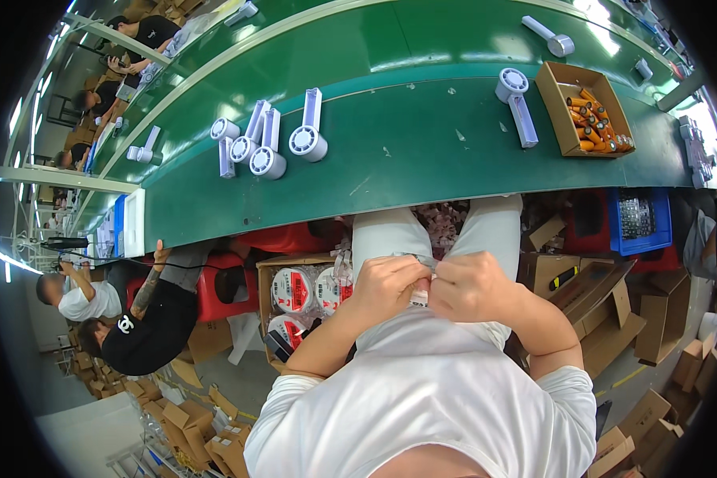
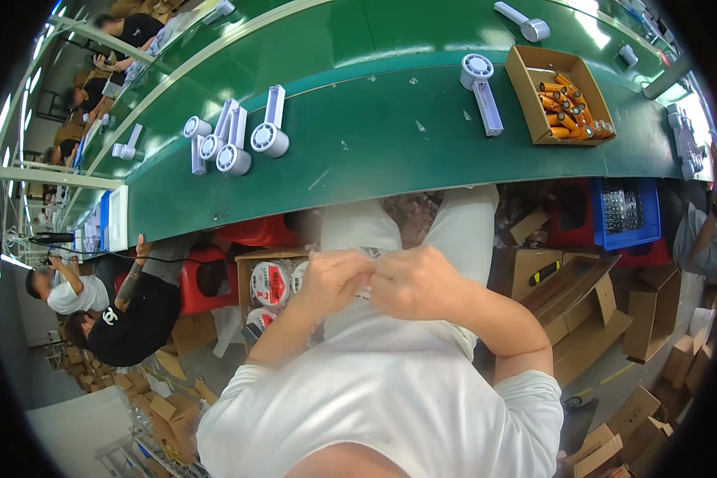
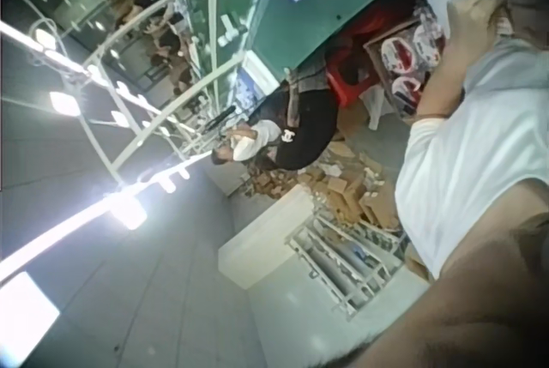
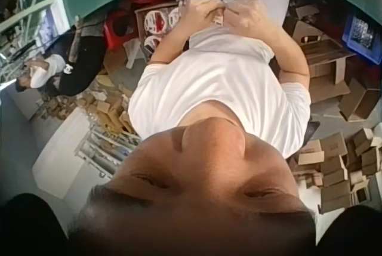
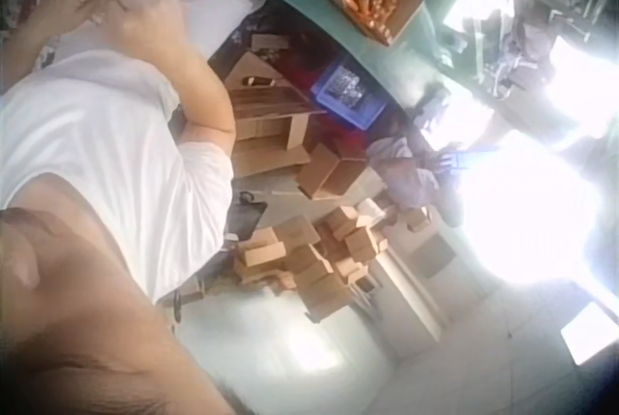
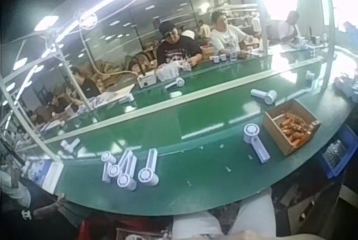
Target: Assembling small handheld portable fans at a production line station by joining heads to handles and securing components.
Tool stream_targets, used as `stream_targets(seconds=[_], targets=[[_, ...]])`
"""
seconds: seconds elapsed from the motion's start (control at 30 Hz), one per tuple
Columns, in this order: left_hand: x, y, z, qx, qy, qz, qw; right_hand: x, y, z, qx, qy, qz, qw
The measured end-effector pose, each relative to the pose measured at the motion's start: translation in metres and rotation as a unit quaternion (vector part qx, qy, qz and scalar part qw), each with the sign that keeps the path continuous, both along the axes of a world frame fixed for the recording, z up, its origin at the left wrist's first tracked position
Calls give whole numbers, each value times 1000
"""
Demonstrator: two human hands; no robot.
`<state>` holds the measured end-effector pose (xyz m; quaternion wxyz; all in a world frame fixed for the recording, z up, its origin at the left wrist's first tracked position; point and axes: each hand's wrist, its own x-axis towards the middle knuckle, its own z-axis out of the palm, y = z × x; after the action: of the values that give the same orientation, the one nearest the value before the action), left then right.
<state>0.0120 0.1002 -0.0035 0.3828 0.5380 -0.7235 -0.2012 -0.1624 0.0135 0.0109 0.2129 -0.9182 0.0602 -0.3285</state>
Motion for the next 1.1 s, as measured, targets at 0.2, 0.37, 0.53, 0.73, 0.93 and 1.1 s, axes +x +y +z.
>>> stream_targets(seconds=[0.2,0.37,0.53,0.73,0.93,1.1], targets=[[14,-13,-29,142,303,163,928,1,23,4,-210,-110,135,962],[58,-16,-42,54,397,277,873,-18,-6,12,-69,-34,77,994],[79,-6,-47,39,401,291,868,-35,-32,-10,-64,147,-186,970],[51,-12,-45,72,378,261,885,-11,0,6,14,14,-90,996],[31,10,-31,55,349,97,930,-3,9,-13,102,146,-61,982],[28,15,-37,4,237,211,948,-18,13,-18,33,115,-28,992]])
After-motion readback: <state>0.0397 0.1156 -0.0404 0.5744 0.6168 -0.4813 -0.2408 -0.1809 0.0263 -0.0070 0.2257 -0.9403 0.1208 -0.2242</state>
